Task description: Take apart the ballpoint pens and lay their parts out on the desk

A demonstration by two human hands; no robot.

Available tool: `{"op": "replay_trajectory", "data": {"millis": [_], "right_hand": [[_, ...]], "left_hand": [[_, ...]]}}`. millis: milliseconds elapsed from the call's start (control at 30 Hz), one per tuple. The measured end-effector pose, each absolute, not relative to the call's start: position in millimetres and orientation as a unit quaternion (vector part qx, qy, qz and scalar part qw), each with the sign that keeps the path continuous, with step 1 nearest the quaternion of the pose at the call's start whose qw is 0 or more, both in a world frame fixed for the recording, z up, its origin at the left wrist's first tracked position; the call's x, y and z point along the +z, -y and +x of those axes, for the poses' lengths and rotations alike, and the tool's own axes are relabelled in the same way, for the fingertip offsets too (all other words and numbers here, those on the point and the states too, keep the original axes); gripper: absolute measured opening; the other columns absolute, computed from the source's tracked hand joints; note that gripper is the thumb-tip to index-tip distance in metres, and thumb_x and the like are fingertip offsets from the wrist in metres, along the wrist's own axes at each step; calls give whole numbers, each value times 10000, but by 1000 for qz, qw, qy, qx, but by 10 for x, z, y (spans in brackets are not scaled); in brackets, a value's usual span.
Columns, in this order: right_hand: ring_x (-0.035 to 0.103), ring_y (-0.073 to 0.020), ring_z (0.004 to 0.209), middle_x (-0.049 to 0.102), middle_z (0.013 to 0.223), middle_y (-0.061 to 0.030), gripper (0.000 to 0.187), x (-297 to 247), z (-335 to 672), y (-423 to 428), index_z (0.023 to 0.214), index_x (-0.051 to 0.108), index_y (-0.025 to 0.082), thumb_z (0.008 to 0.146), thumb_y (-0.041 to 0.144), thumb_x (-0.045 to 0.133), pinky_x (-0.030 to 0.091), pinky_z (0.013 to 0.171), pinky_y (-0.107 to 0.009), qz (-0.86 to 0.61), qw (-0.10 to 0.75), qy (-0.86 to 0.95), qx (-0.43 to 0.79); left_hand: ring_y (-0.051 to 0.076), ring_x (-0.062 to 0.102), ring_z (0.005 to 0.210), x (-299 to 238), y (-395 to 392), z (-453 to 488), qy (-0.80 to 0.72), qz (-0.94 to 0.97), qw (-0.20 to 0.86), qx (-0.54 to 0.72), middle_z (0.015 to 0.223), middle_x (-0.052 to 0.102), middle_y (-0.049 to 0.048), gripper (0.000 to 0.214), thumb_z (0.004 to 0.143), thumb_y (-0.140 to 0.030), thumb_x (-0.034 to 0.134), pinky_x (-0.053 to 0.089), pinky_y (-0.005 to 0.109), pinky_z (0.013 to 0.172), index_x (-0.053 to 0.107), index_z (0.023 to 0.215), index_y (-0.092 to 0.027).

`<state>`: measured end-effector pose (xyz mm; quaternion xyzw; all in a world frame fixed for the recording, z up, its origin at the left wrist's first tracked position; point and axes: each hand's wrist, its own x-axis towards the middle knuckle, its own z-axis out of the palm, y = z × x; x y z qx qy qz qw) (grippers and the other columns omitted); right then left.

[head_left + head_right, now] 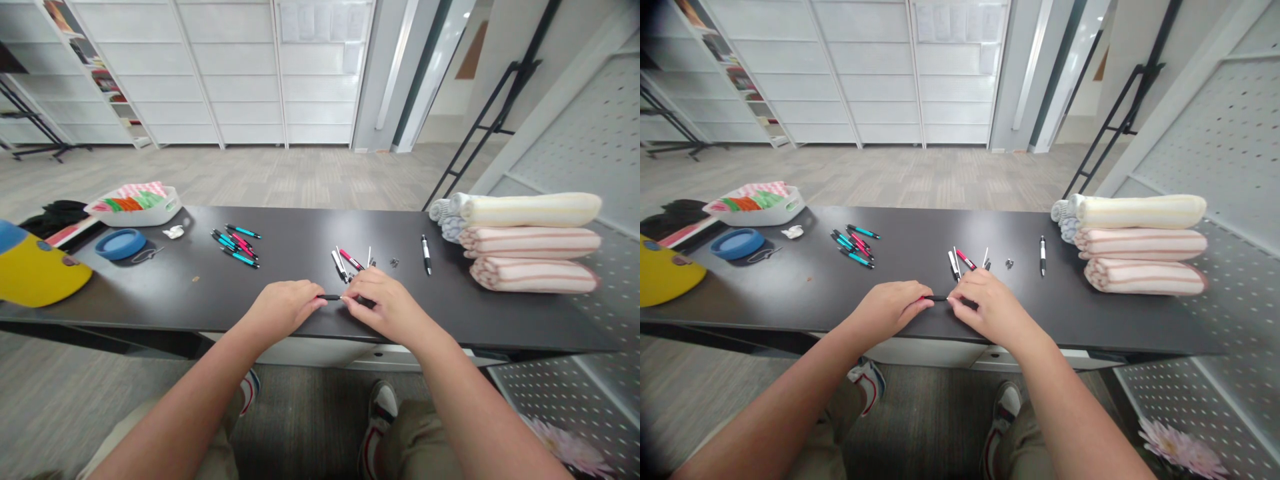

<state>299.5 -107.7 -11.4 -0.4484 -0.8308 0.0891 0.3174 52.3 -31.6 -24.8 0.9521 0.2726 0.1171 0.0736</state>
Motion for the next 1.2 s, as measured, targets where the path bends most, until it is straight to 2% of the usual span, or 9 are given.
{"op": "replay_trajectory", "data": {"millis": [167, 267, 367, 467, 533, 767, 933, 1067, 1200], "right_hand": [[655, -236, 946, 745, 968, -54, 150, -101, 3163, 1086, 971, 705, 237, 1024, 332, 602, 486, 878, -380, -548, 319, 771, 60], [658, -245, 886, 730, 937, -67, 214, -150, 3315, 1065, 990, 708, 231, 1043, 343, 535, 483, 817, -374, -650, 325, 686, -13], [675, -250, 889, 713, 994, -80, 227, -248, 3410, 1035, 1112, 713, 222, 1027, 349, 544, 502, 819, -375, -694, 302, 653, -40], [694, -274, 945, 688, 1101, -119, 353, -342, 3425, 1014, 1272, 670, 197, 996, 406, 600, 528, 857, -401, -704, 262, 660, -33], [697, -298, 984, 677, 1133, -145, 433, -375, 3413, 1004, 1315, 647, 179, 974, 444, 632, 536, 885, -427, -706, 233, 668, -27], [710, -292, 956, 668, 1115, -133, 403, -370, 3411, 962, 1264, 671, 181, 966, 451, 643, 547, 875, -423, -726, 205, 657, -6], [690, -258, 891, 661, 1044, -100, 361, -308, 3476, 1006, 1177, 686, 195, 922, 449, 711, 539, 840, -402, -712, 229, 663, 19], [645, -187, 746, 680, 998, -45, 364, -174, 3539, 1105, 1203, 696, 242, 888, 413, 761, 526, 736, -339, -649, 228, 717, 110], [622, -166, 708, 702, 1018, -42, 385, -123, 3555, 1145, 1258, 693, 255, 894, 364, 754, 510, 683, -314, -616, 217, 741, 155]], "left_hand": [[205, 722, 979, -246, 316, 528, -290, 946, 78, 123, 1084, 760, 26, 295, 1090, -437, 460, 514, 303, 830, 668, 1147, -236], [206, 723, 967, -232, 323, 532, -292, 946, 77, 118, 1081, 762, 29, 300, 1089, -441, 459, 516, 301, 819, 672, 1140, -236], [209, 724, 969, -218, 330, 538, -292, 946, 76, 115, 1084, 763, 30, 299, 1090, -435, 456, 517, 303, 812, 670, 1145, -235], [205, 722, 967, -214, 334, 543, -292, 946, 76, 118, 1081, 763, 35, 302, 1090, -436, 455, 519, 299, 816, 673, 1141, -234], [203, 721, 966, -215, 336, 546, -293, 946, 74, 120, 1080, 763, 39, 309, 1089, -441, 454, 520, 296, 821, 676, 1141, -231], [203, 716, 968, -218, 336, 544, -292, 946, 73, 121, 1082, 759, 35, 312, 1092, -442, 447, 514, 299, 826, 672, 1135, -231], [205, 718, 964, -208, 340, 544, -291, 946, 70, 120, 1078, 762, 39, 319, 1091, -448, 447, 515, 301, 823, 674, 1136, -229], [207, 720, 979, -209, 343, 545, -289, 947, 71, 122, 1088, 763, 43, 310, 1090, -438, 455, 514, 303, 828, 674, 1136, -223], [209, 721, 965, -220, 342, 548, -291, 946, 70, 121, 1080, 764, 36, 314, 1089, -446, 453, 515, 310, 815, 676, 1137, -230]]}}
